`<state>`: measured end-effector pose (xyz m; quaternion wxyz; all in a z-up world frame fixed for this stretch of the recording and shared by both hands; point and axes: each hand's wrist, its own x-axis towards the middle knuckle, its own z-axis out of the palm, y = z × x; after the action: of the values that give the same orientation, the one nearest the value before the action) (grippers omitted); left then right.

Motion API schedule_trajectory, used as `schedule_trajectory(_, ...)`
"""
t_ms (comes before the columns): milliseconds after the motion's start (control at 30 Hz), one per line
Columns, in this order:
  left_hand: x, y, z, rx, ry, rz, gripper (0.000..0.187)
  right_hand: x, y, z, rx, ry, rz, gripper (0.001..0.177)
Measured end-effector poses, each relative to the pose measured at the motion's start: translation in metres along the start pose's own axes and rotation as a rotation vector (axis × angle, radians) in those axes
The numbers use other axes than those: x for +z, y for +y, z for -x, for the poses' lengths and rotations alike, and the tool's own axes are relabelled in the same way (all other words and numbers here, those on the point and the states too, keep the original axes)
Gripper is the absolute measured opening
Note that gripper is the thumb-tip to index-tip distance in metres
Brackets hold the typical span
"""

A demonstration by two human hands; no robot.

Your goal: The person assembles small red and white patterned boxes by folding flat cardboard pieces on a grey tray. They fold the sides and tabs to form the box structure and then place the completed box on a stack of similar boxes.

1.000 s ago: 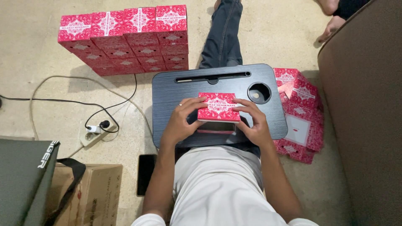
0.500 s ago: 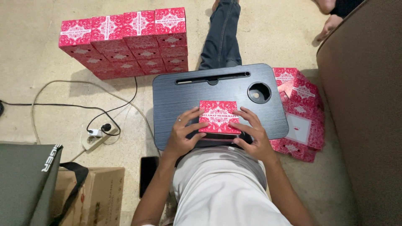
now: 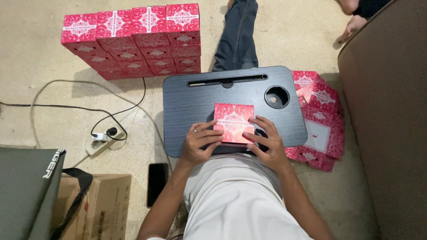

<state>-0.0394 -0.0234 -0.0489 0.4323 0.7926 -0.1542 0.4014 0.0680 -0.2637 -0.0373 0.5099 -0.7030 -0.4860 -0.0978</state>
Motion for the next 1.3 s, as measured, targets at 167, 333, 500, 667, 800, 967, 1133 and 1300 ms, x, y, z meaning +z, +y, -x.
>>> schedule_trajectory(167,0.001,0.0,0.001,0.003,-0.004,0.002,0.006,0.0,0.0,0.0,-0.01,0.0,-0.006,0.03)
schedule_trajectory(333,0.0,-0.002,0.005,-0.005,-0.01,0.015,0.009,0.003,0.009,0.007,-0.029,-0.002,-0.005,0.031)
schedule_trajectory(500,0.0,-0.002,0.004,0.065,-0.017,-0.066,0.012,0.002,0.01,0.005,-0.054,0.005,0.035,0.036)
schedule_trajectory(667,0.0,-0.001,0.005,0.074,-0.027,-0.115,0.009,0.001,0.006,0.004,-0.031,-0.01,0.034,0.034)
schedule_trajectory(800,-0.002,0.012,-0.008,-0.022,-0.012,-0.076,0.009,-0.001,0.002,0.0,0.008,-0.022,0.007,0.033)
schedule_trajectory(967,0.006,0.016,-0.015,-0.066,-0.013,-0.145,0.01,-0.001,-0.013,-0.001,0.134,-0.065,-0.012,0.022)
schedule_trajectory(1133,0.024,0.016,-0.002,-0.315,0.268,-0.184,0.047,0.009,-0.002,0.008,0.181,-0.004,-0.062,0.024)
schedule_trajectory(1300,0.027,0.027,0.01,-0.392,0.275,-0.083,0.032,0.017,0.006,0.017,0.128,0.07,-0.067,0.023)
